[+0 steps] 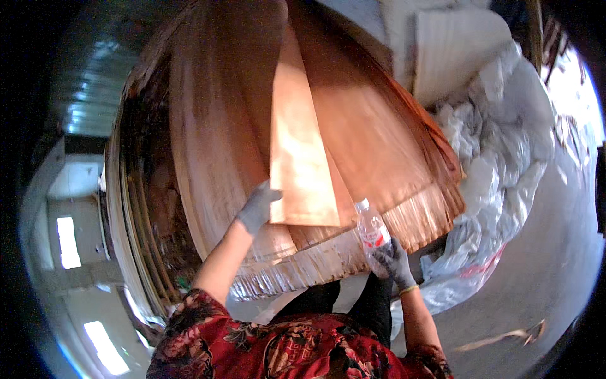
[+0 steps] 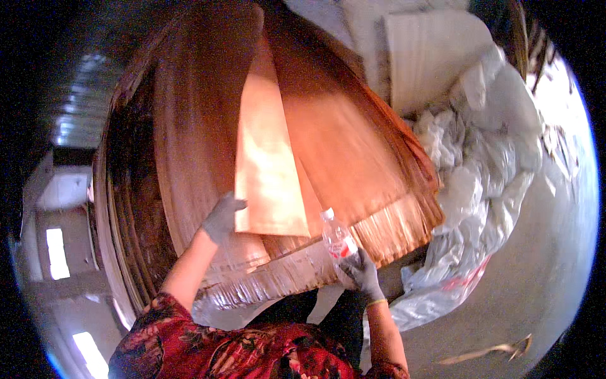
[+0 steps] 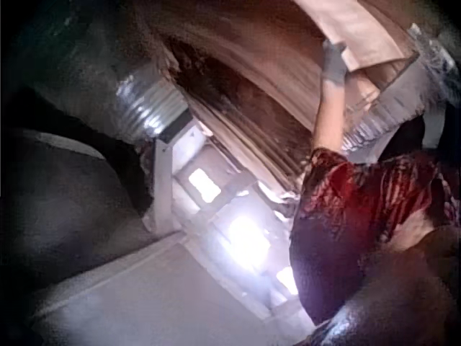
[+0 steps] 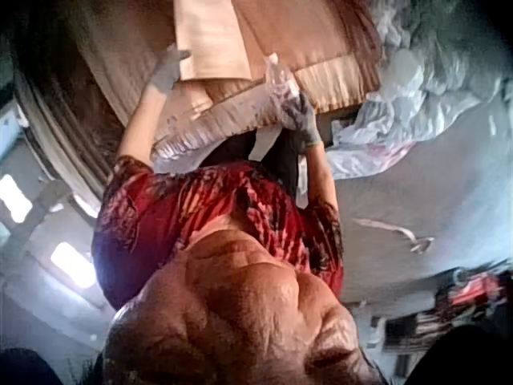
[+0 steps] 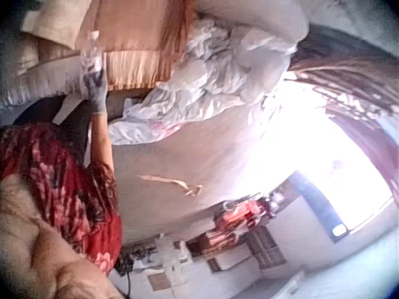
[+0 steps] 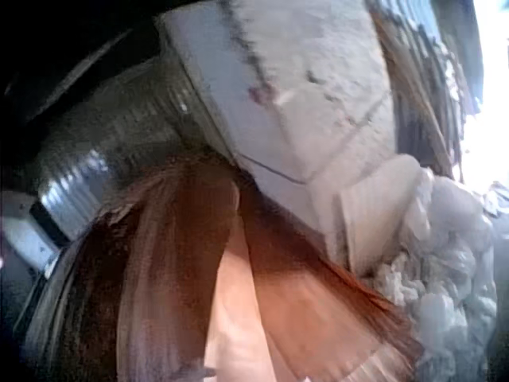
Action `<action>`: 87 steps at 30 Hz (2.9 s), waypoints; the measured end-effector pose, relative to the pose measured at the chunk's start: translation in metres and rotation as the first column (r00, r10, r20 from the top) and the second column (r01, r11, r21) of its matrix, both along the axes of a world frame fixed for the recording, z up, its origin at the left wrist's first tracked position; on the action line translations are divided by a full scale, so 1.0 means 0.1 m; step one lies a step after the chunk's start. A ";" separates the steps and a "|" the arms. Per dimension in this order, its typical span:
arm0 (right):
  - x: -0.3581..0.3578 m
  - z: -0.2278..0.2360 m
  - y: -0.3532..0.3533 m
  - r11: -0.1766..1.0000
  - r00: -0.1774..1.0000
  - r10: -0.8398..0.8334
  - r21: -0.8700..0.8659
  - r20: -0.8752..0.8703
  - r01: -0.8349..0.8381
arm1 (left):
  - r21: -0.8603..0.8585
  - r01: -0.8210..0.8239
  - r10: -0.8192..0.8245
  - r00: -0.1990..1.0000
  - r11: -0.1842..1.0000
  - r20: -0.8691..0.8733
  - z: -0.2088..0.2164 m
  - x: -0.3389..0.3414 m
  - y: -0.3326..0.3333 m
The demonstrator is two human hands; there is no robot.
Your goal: The person wipes the surface of a large, curved wooden object using a plastic bottle. They repeatedly rub the bottle against the wood's surface, moving from one section to another in a repetitive manner.
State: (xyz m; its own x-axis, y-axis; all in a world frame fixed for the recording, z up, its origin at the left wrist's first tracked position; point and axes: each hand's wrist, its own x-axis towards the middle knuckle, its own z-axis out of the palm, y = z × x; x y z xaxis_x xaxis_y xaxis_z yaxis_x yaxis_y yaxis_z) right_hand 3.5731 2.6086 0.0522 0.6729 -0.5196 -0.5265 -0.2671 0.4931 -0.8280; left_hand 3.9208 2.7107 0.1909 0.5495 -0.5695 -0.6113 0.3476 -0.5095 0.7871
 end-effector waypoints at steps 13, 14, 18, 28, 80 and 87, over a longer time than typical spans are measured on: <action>0.93 1.44 0.15 0.637 0.787 0.567 -0.476 -0.244 -0.606 | 0.367 -0.396 0.114 0.795 0.842 0.597 0.62 0.94 3.56; 1.09 1.62 0.26 0.573 0.744 0.611 -0.498 -0.270 -0.651 | 0.399 -0.363 -0.003 0.735 0.842 0.678 0.30 1.07 4.29; 1.62 2.14 0.41 0.265 0.643 0.649 -0.671 -0.407 -0.692 | 0.398 -0.620 0.053 0.580 0.676 0.813 -0.35 1.21 5.45; 3.72 3.59 -0.95 -0.577 0.908 0.070 -0.759 -0.413 -0.301 | 0.803 -0.064 -0.684 0.485 0.593 0.544 -1.13 1.00 5.37; 6.18 5.55 -0.63 -0.829 0.920 -0.219 -0.435 -0.324 -0.351 | 0.631 -0.716 0.339 0.697 0.299 0.632 -0.98 0.51 4.05; 5.34 5.00 -0.14 -0.911 0.801 -0.189 -0.202 -0.568 -0.358 | 0.487 -0.766 0.376 0.635 0.421 0.675 -0.60 0.34 3.95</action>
State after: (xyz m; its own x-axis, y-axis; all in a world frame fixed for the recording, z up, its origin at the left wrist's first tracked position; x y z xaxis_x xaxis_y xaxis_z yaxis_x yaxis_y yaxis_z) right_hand 4.1067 2.5947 0.5519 0.9777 0.1540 0.1428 0.0064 -0.7016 0.7125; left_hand 3.9551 3.1054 0.1306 0.8468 0.4717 -0.2458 0.5316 -0.7335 0.4235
